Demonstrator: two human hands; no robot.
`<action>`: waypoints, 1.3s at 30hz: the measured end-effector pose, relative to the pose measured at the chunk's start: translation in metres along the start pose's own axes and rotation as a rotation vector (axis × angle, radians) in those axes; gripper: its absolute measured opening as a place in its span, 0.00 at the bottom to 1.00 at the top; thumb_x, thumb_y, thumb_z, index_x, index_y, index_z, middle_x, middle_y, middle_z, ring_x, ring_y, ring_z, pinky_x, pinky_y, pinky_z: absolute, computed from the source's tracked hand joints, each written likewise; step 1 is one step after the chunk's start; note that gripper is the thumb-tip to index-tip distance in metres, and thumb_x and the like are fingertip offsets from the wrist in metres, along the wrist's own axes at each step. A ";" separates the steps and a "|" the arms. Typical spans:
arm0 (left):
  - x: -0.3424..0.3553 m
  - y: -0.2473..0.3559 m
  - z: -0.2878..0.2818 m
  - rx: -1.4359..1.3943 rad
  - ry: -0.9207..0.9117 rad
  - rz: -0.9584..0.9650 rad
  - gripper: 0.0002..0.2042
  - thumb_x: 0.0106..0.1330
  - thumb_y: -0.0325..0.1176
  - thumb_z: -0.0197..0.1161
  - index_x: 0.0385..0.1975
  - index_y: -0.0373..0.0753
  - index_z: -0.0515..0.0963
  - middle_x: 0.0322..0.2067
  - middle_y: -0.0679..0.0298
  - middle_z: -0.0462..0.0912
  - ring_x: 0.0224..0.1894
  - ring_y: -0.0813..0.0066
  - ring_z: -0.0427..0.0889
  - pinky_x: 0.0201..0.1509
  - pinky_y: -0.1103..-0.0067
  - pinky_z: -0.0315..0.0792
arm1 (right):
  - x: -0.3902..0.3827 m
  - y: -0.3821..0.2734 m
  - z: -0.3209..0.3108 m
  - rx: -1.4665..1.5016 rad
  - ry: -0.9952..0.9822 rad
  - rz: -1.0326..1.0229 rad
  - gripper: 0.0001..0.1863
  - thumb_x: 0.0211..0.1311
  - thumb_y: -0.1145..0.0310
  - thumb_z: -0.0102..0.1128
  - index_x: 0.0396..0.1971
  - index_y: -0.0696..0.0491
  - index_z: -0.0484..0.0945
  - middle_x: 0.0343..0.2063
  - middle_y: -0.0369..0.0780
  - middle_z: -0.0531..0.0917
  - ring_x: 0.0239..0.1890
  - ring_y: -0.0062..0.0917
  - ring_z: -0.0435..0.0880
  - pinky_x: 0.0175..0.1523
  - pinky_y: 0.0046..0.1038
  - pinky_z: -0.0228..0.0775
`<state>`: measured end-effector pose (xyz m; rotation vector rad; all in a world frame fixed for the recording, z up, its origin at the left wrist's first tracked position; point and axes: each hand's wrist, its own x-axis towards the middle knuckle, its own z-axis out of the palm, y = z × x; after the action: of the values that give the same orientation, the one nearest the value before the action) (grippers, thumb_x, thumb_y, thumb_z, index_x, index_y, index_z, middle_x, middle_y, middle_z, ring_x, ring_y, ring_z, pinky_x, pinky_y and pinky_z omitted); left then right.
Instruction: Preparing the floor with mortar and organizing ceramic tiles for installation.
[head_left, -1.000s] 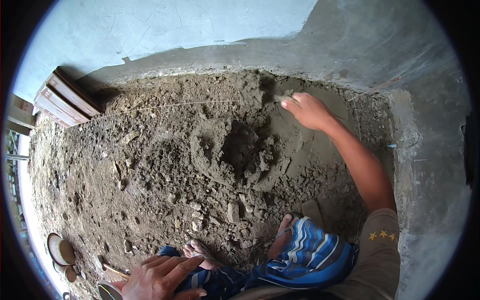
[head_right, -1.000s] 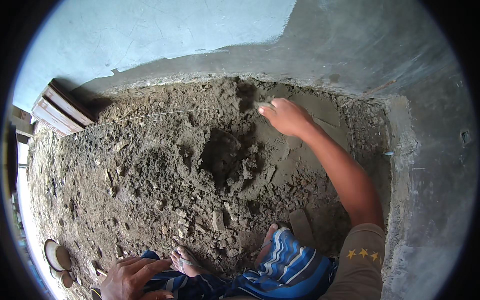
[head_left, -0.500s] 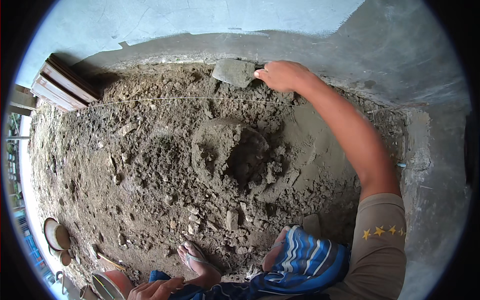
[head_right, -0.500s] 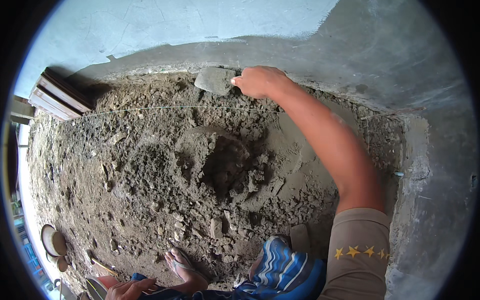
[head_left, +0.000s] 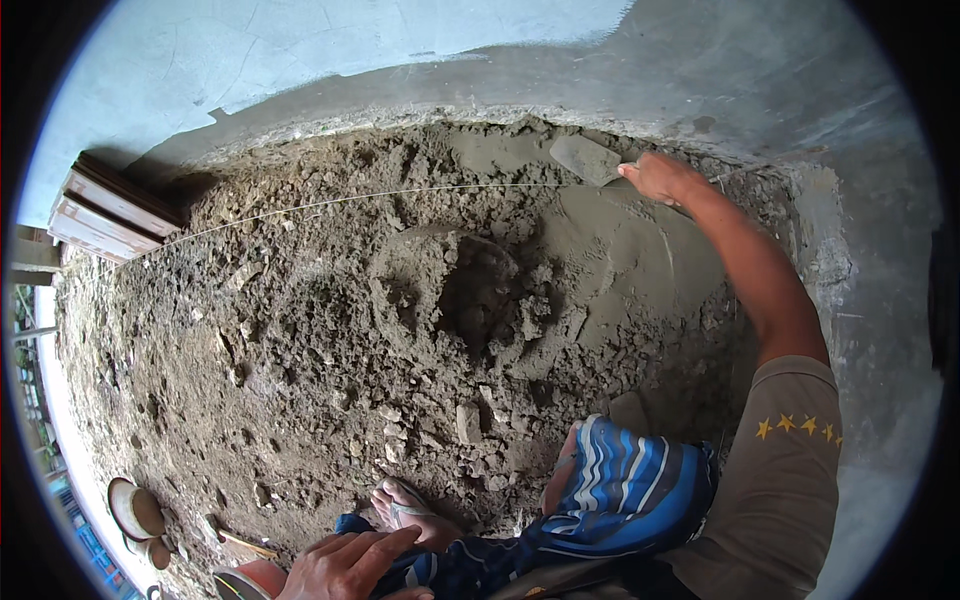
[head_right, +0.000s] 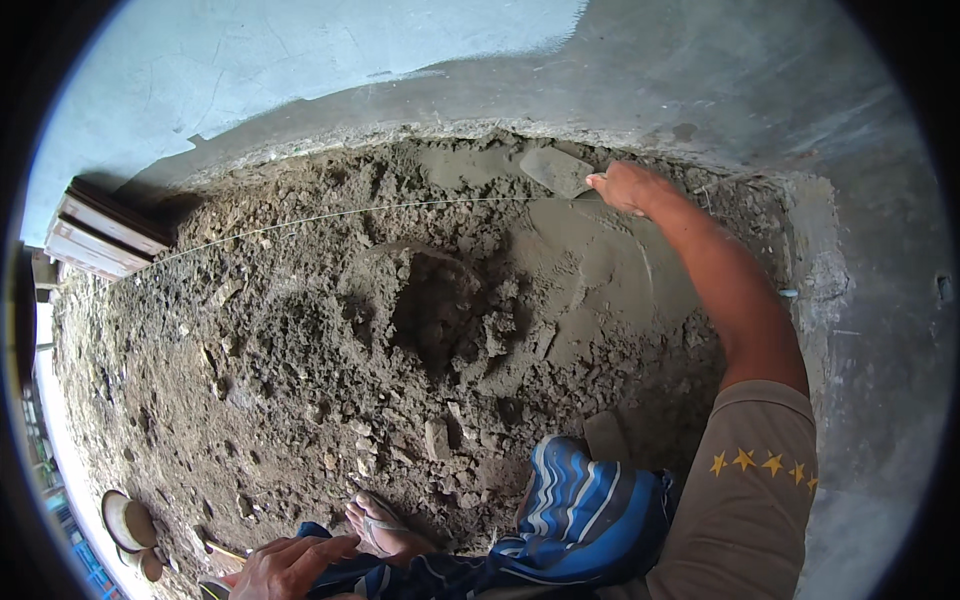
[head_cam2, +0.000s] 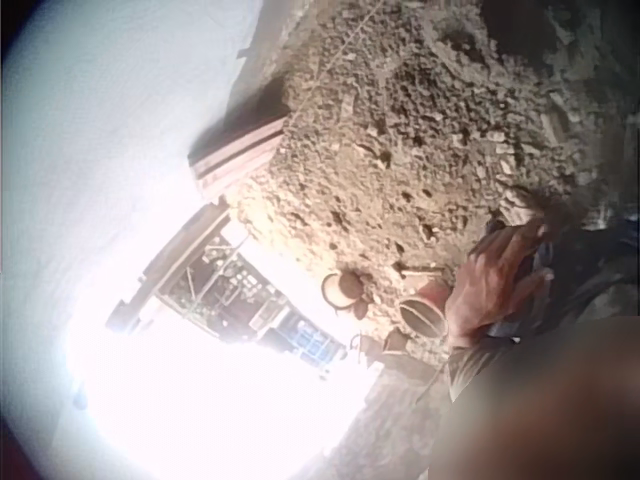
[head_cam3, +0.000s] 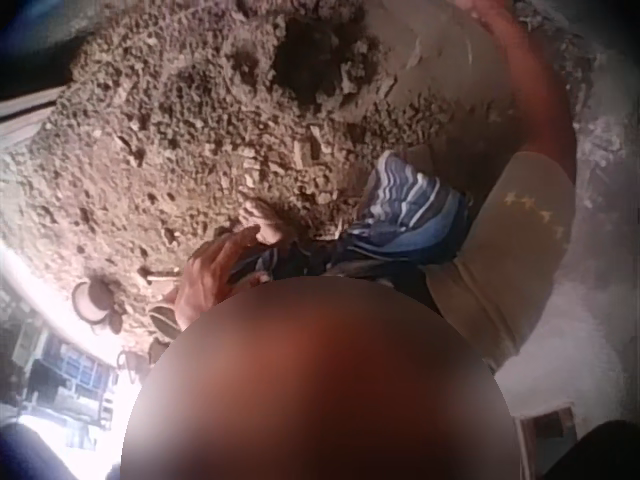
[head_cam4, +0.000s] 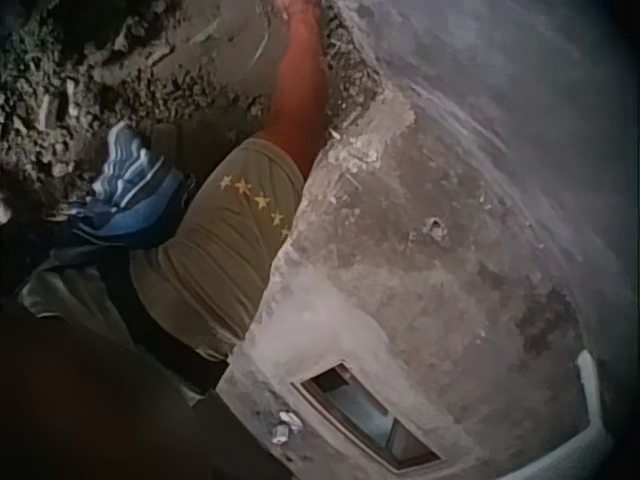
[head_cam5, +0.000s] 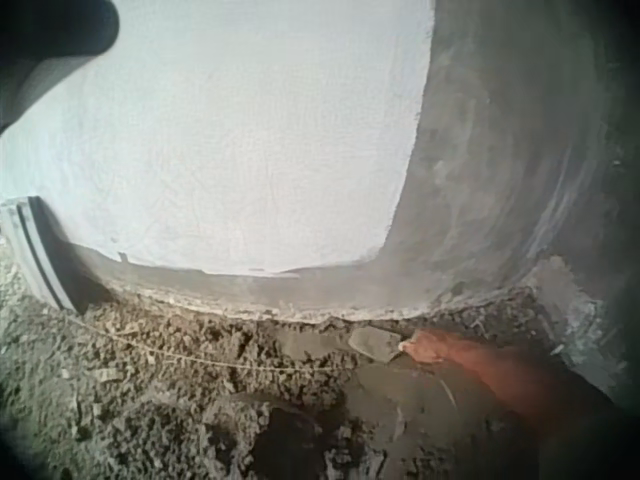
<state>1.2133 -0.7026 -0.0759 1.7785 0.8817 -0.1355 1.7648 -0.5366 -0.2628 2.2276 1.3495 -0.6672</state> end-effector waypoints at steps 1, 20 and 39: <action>-0.006 -0.001 0.001 0.020 0.010 -0.016 0.28 0.57 0.38 0.72 0.58 0.39 0.74 0.45 0.51 0.83 0.46 0.48 0.82 0.49 0.64 0.77 | -0.008 0.013 -0.003 0.046 -0.050 0.138 0.35 0.73 0.41 0.42 0.41 0.63 0.81 0.41 0.57 0.83 0.48 0.50 0.83 0.53 0.45 0.73; 0.006 -0.027 -0.015 0.214 -0.021 0.287 0.29 0.63 0.52 0.66 0.59 0.41 0.73 0.35 0.56 0.85 0.35 0.52 0.86 0.38 0.65 0.80 | -0.095 -0.123 0.074 -0.039 0.076 -0.270 0.27 0.73 0.45 0.46 0.42 0.55 0.82 0.37 0.50 0.86 0.41 0.47 0.86 0.45 0.46 0.76; -0.045 -0.039 -0.009 0.195 -0.020 0.317 0.31 0.59 0.46 0.69 0.60 0.37 0.72 0.46 0.52 0.82 0.46 0.50 0.82 0.48 0.64 0.77 | -0.168 -0.080 0.125 0.257 0.283 -0.505 0.31 0.71 0.42 0.48 0.31 0.61 0.76 0.20 0.52 0.82 0.25 0.48 0.83 0.35 0.48 0.75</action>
<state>1.1538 -0.7125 -0.0802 2.0719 0.5772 -0.0332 1.6039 -0.6922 -0.2680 2.2479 2.1150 -0.7463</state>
